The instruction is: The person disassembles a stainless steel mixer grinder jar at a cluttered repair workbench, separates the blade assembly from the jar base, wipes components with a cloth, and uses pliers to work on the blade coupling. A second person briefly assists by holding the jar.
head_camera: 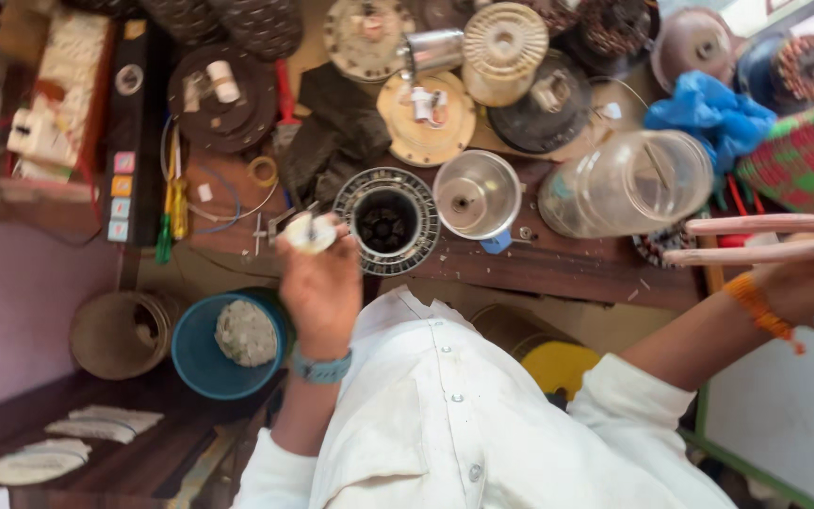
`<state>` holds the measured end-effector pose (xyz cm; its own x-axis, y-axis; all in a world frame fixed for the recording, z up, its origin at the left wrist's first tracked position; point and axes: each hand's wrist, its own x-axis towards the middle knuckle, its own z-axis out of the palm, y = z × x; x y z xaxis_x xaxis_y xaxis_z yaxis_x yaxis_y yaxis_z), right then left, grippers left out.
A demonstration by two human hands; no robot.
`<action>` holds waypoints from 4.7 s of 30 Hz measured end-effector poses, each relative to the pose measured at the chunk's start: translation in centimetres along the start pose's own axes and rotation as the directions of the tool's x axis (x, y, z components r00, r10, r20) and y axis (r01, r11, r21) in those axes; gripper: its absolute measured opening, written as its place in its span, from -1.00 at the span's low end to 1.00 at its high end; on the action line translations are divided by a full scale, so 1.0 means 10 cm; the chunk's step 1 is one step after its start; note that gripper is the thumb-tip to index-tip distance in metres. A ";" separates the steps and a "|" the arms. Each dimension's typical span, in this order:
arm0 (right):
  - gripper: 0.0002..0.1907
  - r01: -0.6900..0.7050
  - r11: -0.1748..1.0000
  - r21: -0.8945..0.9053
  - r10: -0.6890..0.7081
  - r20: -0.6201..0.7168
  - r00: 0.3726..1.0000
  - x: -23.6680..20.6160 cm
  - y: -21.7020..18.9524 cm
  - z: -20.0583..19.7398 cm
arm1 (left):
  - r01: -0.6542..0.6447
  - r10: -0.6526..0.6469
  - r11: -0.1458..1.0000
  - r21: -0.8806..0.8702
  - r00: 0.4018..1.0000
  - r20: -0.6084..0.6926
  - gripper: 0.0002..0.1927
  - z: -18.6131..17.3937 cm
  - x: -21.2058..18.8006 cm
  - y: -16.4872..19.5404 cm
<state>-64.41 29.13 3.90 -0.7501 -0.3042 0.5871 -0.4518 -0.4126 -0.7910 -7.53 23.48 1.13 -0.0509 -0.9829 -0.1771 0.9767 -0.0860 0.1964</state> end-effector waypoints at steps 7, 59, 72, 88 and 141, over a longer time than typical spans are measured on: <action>-0.45 -0.604 -0.040 0.796 0.700 0.454 0.551 -1.10 -0.11 -0.05 | 0.467 -0.466 0.884 0.010 0.884 -0.036 -0.58 0.44 0.42 -1.19; -0.28 0.176 0.828 -0.532 0.424 0.800 0.424 -1.93 -1.41 1.35 | 0.628 -0.595 0.740 0.241 0.778 -0.201 -0.52 0.24 0.03 -1.08; -0.59 0.381 0.803 -0.457 0.276 0.853 0.443 -1.95 -1.30 1.42 | 0.627 -0.588 0.735 0.258 0.779 -0.218 -0.54 0.31 0.04 -1.04; -0.92 -0.674 0.711 -0.198 0.654 0.537 0.533 -2.10 -0.95 0.55 | -0.247 0.114 -0.552 0.797 0.924 0.365 -0.64 -0.51 1.74 0.54; -0.75 0.052 0.974 -0.218 0.154 0.817 0.557 -1.92 -1.33 1.87 | 0.468 -0.424 0.874 -0.133 0.867 0.264 -0.33 0.07 0.44 -0.77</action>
<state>-34.95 24.40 6.35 -0.0926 -0.9337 0.3458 -0.5844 -0.2302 -0.7781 -15.41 19.70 -0.52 -0.5128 -0.8583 0.0178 0.8574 -0.5131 -0.0399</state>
